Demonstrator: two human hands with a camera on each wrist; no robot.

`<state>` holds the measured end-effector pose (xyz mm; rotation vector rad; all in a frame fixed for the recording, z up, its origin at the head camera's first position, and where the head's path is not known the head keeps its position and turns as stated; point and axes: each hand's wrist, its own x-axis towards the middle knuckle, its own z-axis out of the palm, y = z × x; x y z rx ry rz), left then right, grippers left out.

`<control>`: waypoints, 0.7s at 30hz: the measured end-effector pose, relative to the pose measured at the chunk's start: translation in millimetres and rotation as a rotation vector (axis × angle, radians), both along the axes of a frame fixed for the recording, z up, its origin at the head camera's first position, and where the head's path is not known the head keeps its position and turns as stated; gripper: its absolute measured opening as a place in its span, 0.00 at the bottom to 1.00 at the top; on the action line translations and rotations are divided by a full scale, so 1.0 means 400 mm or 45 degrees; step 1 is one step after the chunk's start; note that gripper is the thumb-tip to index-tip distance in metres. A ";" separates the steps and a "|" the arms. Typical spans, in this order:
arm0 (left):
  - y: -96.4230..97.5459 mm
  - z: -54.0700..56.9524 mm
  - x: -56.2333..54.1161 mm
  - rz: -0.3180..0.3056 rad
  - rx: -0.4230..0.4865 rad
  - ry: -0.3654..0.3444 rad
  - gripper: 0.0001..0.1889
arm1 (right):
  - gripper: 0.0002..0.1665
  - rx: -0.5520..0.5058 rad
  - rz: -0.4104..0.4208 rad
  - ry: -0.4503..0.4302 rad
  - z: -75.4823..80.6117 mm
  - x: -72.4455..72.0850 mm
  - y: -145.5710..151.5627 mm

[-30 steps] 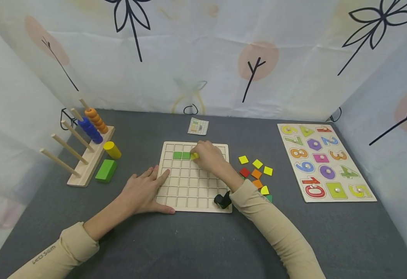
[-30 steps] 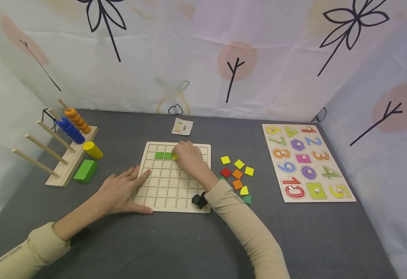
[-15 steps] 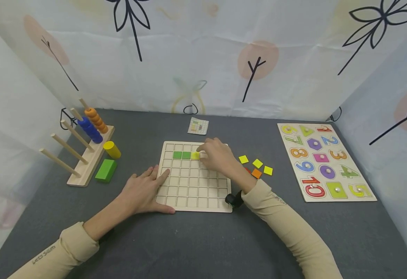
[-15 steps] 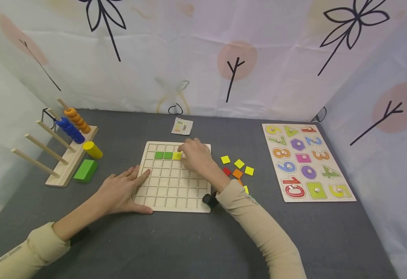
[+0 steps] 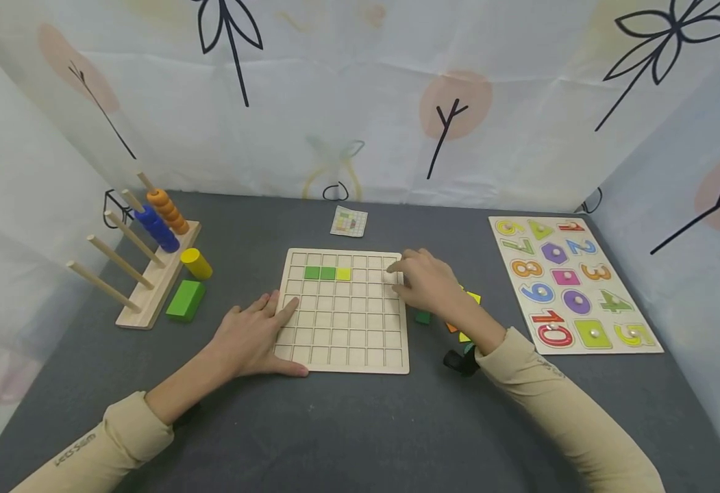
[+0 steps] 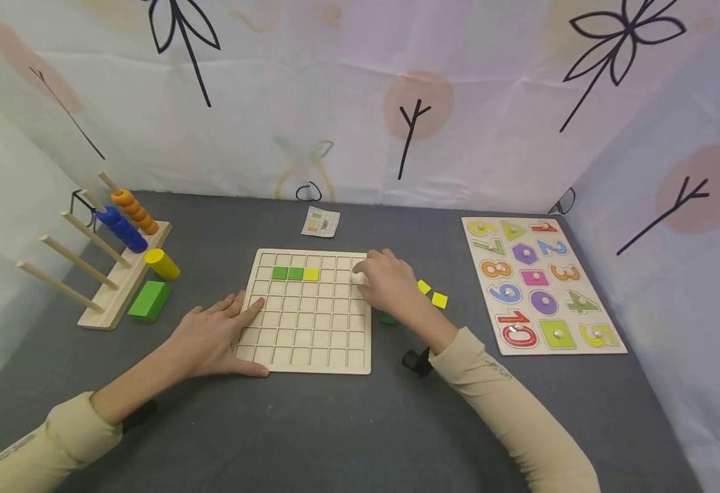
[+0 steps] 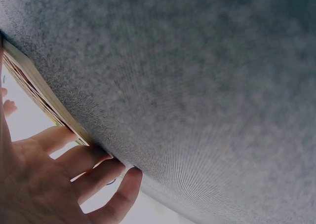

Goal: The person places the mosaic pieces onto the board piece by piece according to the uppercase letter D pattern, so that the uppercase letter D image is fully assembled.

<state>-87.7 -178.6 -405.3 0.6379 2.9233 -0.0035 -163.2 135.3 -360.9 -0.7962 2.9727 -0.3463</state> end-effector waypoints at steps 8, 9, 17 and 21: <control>0.001 0.001 -0.001 0.001 -0.001 -0.007 0.66 | 0.17 0.033 0.003 0.043 -0.025 0.047 0.049; 0.002 0.000 -0.002 0.000 0.000 -0.008 0.66 | 0.17 0.039 0.006 0.042 -0.029 0.053 0.055; 0.000 0.000 0.000 -0.001 0.000 0.003 0.66 | 0.18 0.074 0.049 -0.019 -0.048 0.087 0.096; 0.000 0.000 -0.001 0.000 0.004 0.000 0.66 | 0.18 0.073 0.085 -0.045 -0.054 0.091 0.108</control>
